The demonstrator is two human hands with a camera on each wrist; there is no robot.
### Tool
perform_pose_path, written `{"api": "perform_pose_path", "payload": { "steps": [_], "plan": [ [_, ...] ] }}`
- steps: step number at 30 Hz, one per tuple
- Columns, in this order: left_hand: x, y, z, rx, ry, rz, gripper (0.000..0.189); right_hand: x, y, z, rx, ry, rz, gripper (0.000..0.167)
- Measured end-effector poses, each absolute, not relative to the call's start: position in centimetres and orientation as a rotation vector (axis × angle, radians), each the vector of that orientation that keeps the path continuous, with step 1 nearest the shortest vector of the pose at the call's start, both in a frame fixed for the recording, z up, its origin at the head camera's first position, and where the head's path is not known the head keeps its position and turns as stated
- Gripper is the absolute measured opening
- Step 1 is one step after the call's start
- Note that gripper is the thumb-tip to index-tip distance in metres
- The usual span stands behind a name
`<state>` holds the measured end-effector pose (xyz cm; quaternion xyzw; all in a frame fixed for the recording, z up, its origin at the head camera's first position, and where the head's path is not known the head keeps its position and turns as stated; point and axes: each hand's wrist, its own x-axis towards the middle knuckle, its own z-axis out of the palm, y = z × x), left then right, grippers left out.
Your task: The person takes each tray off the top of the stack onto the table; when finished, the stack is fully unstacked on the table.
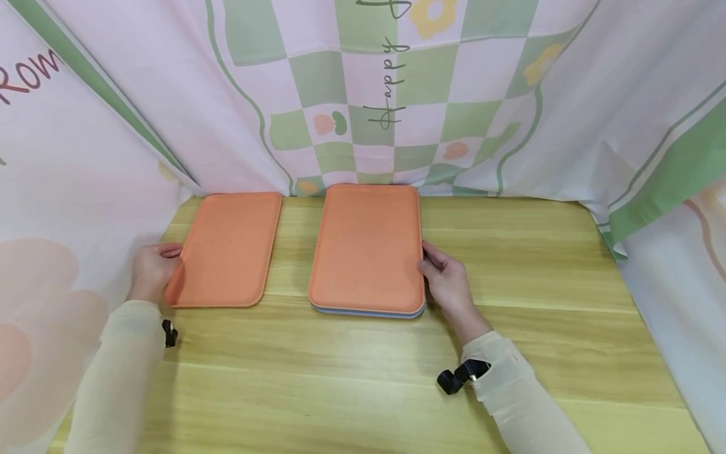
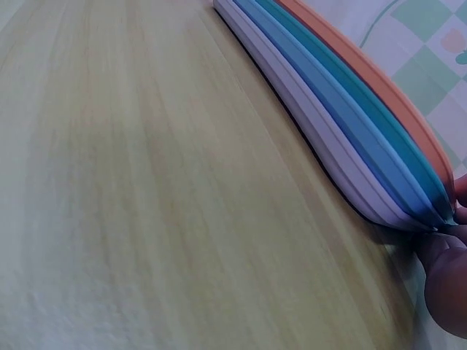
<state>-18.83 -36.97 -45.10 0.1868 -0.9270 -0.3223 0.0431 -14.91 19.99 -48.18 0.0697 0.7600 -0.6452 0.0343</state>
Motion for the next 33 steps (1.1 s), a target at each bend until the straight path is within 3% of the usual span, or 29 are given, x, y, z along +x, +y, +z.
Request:
{"api": "perform_pose_path", "payload": {
  "steps": [24, 29, 33],
  "plan": [
    [-20.2, -38.3, -46.0, 0.672, -2.726, -1.350, 0.047, -15.0, 20.0, -48.2, 0.237, 2.311, -2.005, 0.052],
    [-20.1, -36.4, -44.6, 0.695, -2.636, -1.342, 0.052, -15.1, 20.2, -48.4, 0.218, 2.321, -1.994, 0.052],
    [-20.0, -32.8, -43.3, 0.523, -2.540, -1.363, 0.046, -15.2, 20.3, -48.4, 0.211, 2.306, -1.991, 0.053]
  ]
}}
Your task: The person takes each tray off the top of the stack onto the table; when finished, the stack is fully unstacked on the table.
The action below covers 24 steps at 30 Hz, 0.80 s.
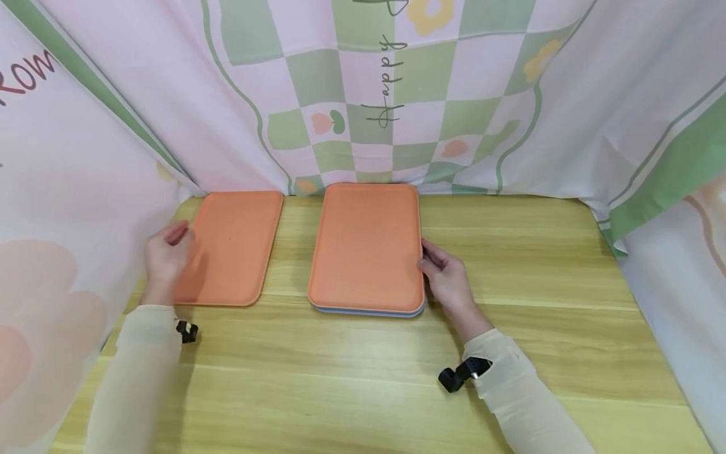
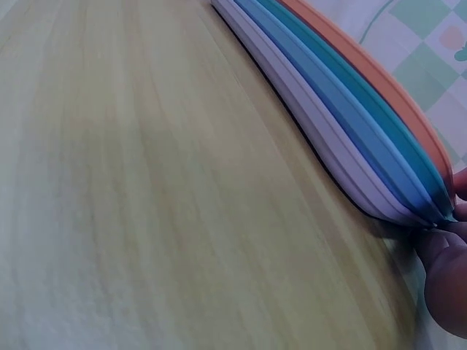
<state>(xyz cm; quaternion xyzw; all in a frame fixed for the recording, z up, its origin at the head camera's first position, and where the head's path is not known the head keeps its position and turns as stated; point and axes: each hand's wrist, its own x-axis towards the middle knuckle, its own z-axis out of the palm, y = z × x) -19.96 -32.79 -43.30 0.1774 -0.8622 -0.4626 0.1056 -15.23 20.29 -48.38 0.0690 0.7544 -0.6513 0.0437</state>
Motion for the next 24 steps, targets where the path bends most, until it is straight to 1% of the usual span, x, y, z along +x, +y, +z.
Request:
{"api": "perform_pose_path", "payload": {
  "steps": [3, 9, 13, 19, 24],
  "plan": [
    [-20.0, -30.0, -42.8, 0.343, -2.581, -1.366, 0.042, -15.3, 20.4, -48.2, 0.209, 2.299, -1.982, 0.054],
    [-20.0, -25.4, -42.8, 0.069, -2.695, -1.541, 0.044, -15.4, 20.3, -48.0, 0.178, 2.240, -2.001, 0.059],
    [-19.9, -22.9, -43.5, -0.007, -2.690, -1.703, 0.043, -15.3, 20.3, -47.8, 0.146, 2.233, -1.982, 0.062],
    [-19.6, -19.9, -44.4, -0.045, -2.666, -1.946, 0.047, -15.3, 20.5, -47.9, 0.130, 2.313, -1.899, 0.060],
    [-19.5, -17.8, -45.3, -0.122, -2.738, -1.985, 0.051, -15.4, 20.7, -48.0, 0.116, 2.345, -1.891, 0.059]
  ]
}}
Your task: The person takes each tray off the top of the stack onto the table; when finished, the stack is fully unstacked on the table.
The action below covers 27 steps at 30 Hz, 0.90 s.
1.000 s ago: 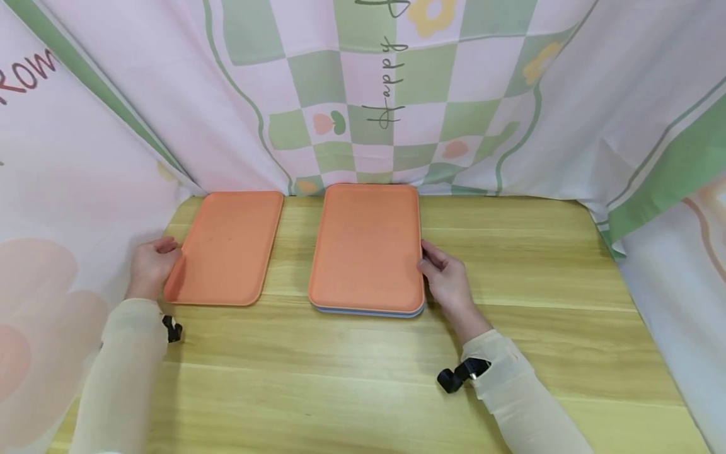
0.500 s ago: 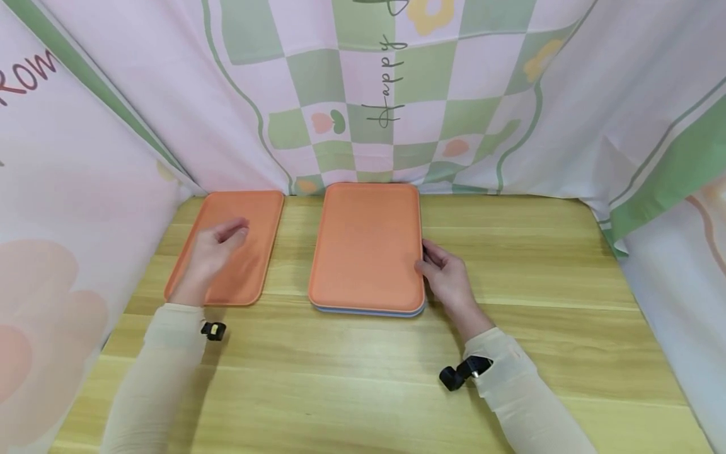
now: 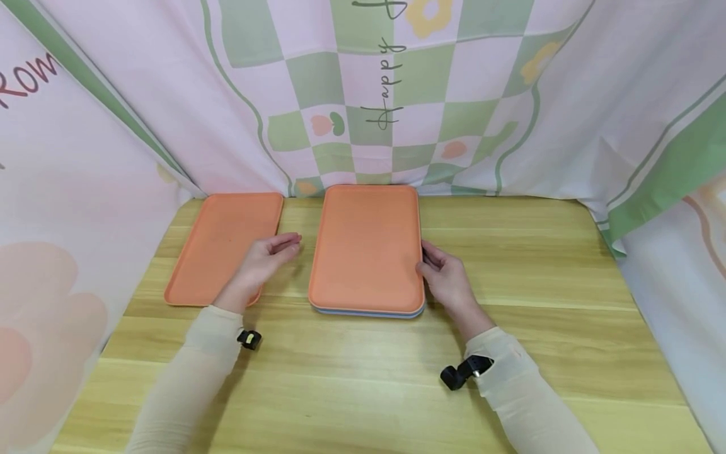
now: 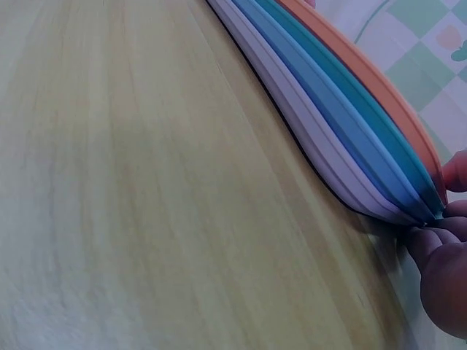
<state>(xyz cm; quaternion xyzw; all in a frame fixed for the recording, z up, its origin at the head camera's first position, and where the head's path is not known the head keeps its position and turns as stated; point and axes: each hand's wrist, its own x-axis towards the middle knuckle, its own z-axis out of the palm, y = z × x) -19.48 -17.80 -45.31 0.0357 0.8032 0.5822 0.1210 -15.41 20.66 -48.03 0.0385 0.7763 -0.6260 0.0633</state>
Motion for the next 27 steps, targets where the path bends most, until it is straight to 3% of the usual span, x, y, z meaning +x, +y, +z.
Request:
{"api": "perform_pose_path", "payload": {
  "steps": [6, 12, 27],
  "plan": [
    [-19.7, -15.6, -46.1, 0.205, 2.297, 1.642, 0.054, -15.6, 20.8, -48.1, 0.119, 2.343, -1.881, 0.060],
    [-19.7, -14.4, -46.1, 0.149, 2.210, 1.629, 0.065, -15.5, 20.7, -48.0, 0.117, 2.343, -1.886, 0.059],
    [-19.5, -16.1, -46.2, 0.110, 2.260, 1.620, 0.064, -15.9, 18.5, -47.9, 0.097, 2.340, -1.909, 0.057]
  ]
}}
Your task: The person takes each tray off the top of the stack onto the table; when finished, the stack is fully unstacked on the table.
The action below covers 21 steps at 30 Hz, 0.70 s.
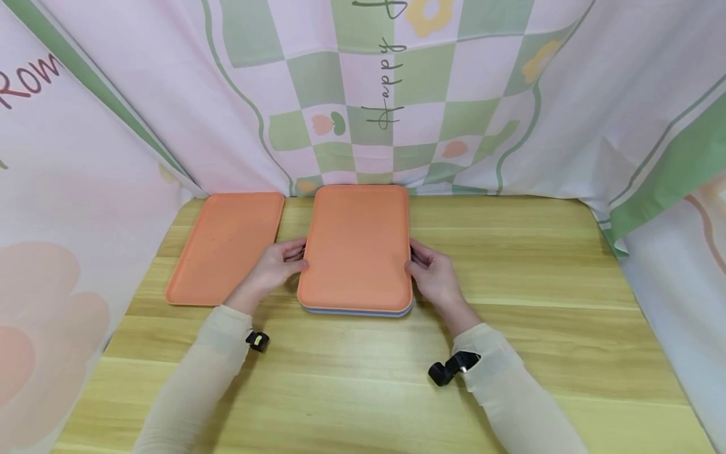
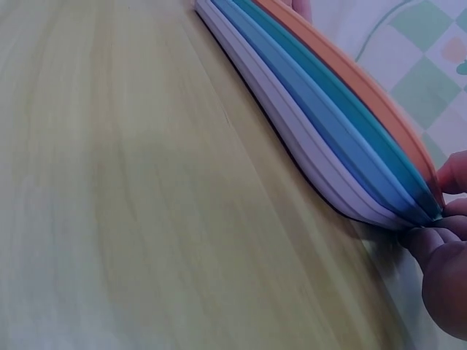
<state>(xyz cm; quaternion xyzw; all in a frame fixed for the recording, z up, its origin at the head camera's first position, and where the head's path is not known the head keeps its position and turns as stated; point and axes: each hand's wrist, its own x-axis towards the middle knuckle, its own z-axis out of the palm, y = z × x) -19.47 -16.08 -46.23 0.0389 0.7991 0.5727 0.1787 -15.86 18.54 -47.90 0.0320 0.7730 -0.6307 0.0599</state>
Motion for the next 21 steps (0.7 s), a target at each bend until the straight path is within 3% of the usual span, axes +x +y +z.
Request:
{"api": "perform_pose_path", "payload": {
  "steps": [21],
  "plan": [
    [-19.4, -20.5, -45.6, -0.022, 2.385, 1.630, 0.061, -17.3, 13.1, -48.9, 0.038, 2.266, -2.016, 0.057]
  ]
}}
